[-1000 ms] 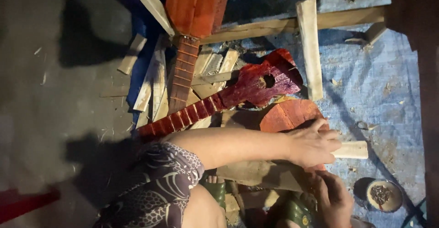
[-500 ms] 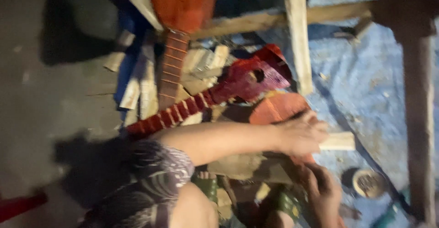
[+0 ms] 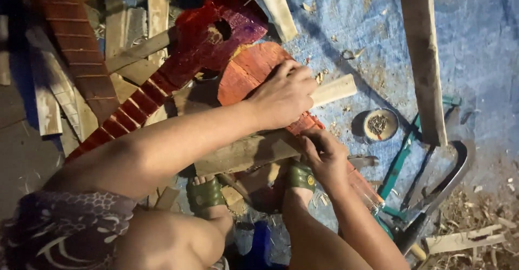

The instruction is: The person is carefully threading and winding strings onto a handmade wooden stringed instrument in a workshop environment.

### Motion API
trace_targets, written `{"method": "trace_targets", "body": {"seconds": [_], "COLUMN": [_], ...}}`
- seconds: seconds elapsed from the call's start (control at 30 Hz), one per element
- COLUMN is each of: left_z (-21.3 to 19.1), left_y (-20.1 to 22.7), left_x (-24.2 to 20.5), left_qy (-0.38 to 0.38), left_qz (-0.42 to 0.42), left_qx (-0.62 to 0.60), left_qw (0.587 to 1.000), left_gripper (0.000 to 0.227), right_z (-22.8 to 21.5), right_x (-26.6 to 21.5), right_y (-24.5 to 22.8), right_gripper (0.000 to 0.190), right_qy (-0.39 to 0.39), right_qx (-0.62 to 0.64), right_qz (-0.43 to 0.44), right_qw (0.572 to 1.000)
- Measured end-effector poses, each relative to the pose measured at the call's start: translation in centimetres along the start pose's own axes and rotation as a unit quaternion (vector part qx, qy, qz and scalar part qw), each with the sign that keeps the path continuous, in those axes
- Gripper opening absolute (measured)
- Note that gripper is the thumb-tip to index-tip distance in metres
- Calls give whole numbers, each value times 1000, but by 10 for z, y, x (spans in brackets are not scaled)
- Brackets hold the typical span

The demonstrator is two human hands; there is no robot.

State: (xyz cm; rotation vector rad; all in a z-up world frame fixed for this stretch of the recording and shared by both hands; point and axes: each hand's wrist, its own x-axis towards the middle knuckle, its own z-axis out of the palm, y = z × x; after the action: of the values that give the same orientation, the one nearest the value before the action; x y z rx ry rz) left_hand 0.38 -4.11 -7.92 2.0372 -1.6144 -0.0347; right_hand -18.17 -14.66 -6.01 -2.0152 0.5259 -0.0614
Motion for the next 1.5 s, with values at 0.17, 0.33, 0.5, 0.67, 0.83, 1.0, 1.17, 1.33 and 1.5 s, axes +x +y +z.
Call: {"method": "trace_targets", "body": {"seconds": [0.17, 0.33, 0.5, 0.67, 0.83, 1.0, 1.17, 1.33, 1.5], "left_z": [-4, 2, -2, -2, -13, -16, -17, -28, -32], "left_y": [4, -1, -3, -6, 5, 11, 9, 11, 15], "left_x": [0, -3, -5, -10, -9, -8, -7, -2, 2], "left_qy": [-18, -3, -6, -10, -24, -40, -71, -113, -132], "left_qz": [-14, 0, 0, -4, -6, -21, -16, -11, -35], "left_qx": [21, 29, 1, 0, 30, 45, 33, 29, 23], "left_qw": [1000, 1000, 1000, 1000, 999, 998, 997, 993, 990], "left_gripper": [15, 4, 6, 10, 21, 23, 17, 22, 14], "right_z": [1, 1, 1, -12, -11, -11, -8, -15, -11], "right_x": [6, 2, -3, 2, -2, -2, -11, -10, -13], "right_y": [13, 20, 29, -1, 3, -7, 4, -4, 0], "right_gripper": [16, 13, 14, 15, 19, 24, 25, 4, 31], "right_qy": [-5, -31, -73, -92, -112, -128, -103, -136, -113], "right_qx": [-27, -36, 49, 104, 137, 142, 104, 100, 15], "right_qz": [-33, -28, 73, 93, 88, 84, 83, 4, -23], "right_qw": [999, 998, 993, 986, 980, 978, 986, 986, 993]}}
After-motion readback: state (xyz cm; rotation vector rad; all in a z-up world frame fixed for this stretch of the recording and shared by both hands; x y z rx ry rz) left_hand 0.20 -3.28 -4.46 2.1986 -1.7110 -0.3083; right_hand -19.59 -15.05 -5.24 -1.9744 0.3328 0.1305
